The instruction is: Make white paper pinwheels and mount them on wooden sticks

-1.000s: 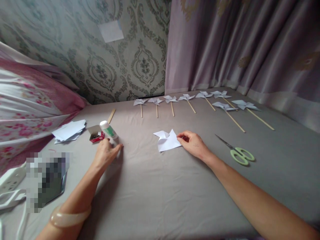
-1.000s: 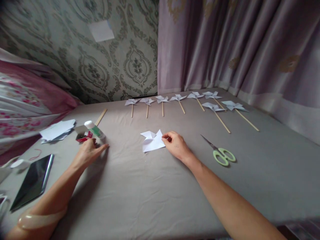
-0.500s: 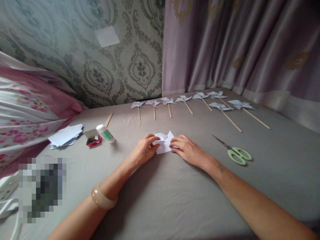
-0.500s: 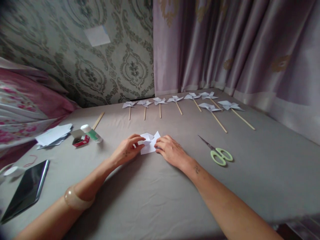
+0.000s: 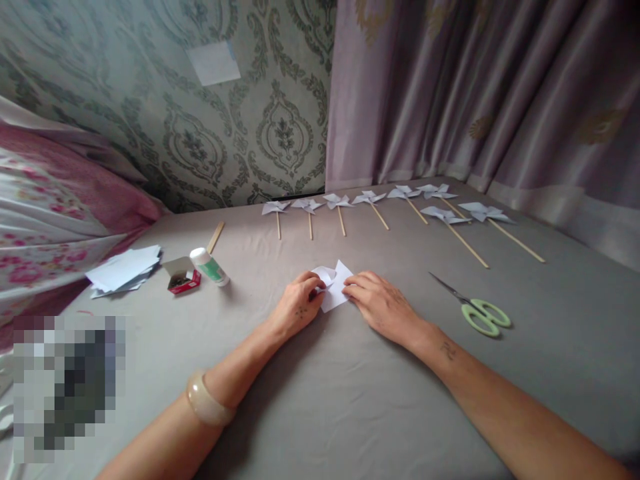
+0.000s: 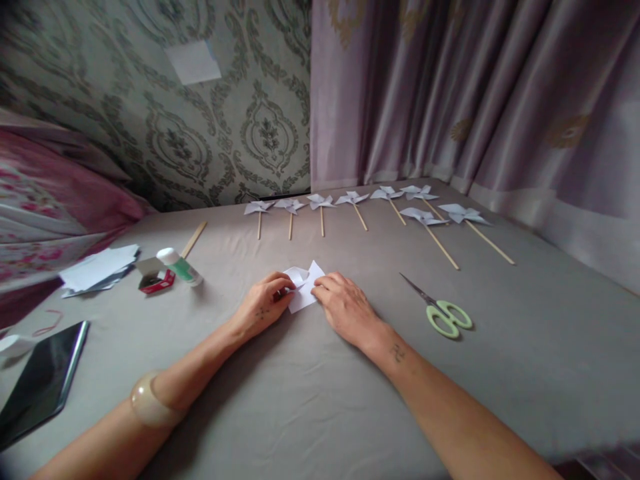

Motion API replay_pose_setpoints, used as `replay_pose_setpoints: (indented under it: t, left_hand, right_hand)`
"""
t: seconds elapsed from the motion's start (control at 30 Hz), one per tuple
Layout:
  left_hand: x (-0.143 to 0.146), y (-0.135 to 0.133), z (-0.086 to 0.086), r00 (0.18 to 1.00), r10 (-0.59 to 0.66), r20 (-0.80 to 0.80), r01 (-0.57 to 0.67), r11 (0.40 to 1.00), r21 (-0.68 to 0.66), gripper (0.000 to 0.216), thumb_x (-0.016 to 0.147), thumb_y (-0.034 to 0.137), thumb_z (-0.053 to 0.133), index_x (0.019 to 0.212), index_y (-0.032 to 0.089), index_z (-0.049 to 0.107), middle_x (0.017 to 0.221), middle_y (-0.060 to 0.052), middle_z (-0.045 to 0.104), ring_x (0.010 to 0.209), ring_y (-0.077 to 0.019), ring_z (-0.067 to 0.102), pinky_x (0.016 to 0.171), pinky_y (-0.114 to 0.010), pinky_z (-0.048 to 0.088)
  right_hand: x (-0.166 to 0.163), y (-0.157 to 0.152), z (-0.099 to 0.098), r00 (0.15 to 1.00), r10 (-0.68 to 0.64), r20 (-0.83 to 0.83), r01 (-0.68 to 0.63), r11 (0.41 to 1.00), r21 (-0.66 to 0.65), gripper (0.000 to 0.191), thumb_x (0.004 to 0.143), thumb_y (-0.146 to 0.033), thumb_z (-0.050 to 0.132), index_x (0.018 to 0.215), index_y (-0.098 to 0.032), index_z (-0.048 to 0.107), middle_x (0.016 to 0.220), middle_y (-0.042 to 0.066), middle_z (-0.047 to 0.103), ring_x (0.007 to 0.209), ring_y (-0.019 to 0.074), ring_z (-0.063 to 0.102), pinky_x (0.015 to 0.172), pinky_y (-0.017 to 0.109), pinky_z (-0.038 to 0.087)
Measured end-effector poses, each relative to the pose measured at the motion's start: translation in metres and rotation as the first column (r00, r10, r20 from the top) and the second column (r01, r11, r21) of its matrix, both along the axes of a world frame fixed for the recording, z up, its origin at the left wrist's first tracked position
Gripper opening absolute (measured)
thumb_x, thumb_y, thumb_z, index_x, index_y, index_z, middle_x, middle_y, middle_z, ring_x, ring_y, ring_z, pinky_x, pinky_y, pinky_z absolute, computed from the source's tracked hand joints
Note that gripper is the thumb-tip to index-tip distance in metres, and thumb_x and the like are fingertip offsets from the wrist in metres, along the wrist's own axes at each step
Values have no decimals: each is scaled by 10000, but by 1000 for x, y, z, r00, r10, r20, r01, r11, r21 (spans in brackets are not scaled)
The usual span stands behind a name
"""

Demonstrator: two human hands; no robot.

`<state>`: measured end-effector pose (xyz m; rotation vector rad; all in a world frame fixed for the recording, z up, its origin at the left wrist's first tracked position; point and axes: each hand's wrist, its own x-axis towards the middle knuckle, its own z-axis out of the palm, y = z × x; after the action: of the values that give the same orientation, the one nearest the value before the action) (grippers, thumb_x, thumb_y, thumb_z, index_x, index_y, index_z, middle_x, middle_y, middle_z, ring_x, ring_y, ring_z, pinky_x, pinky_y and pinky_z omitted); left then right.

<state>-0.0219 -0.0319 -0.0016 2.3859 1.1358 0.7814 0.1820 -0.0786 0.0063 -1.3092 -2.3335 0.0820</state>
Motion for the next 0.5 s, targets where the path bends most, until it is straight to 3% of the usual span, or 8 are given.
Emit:
replay_pose_setpoints:
  t: [0.13, 0.23, 0.5]
  left_hand:
    - [1, 1, -3, 1000, 5, 31, -6, 1000, 30, 192, 806, 60, 552, 936, 146, 664, 974, -57, 645, 672, -86, 580, 670, -206, 491]
    - [2, 2, -2, 999, -4, 34, 2, 999, 38, 205, 804, 43, 534, 919, 143, 670, 960, -58, 654, 704, -96, 596, 695, -212, 497]
    - [3, 4, -4, 999, -12, 39, 9, 998, 60, 196, 808, 35, 531, 898, 128, 678, 932, -63, 658, 730, -102, 608, 702, -207, 500]
  right_hand:
    - [-16, -4, -2, 993, -42, -109, 35, 997, -68, 216, 839, -202, 665, 1053, -170, 666, 1091, 74, 688, 1035, 225, 578, 917, 359, 474]
    - [-22, -3, -2, 991, -88, -96, 79, 992, -94, 209, 826, -222, 685, 1029, -173, 670, 1060, 72, 694, 1009, 233, 590, 887, 370, 487]
    - [-19, -2, -2, 999, 12, 38, -12, 1000, 22, 135, 908, -255, 576, 939, -196, 694, 1011, 66, 692, 955, 224, 597, 836, 360, 493]
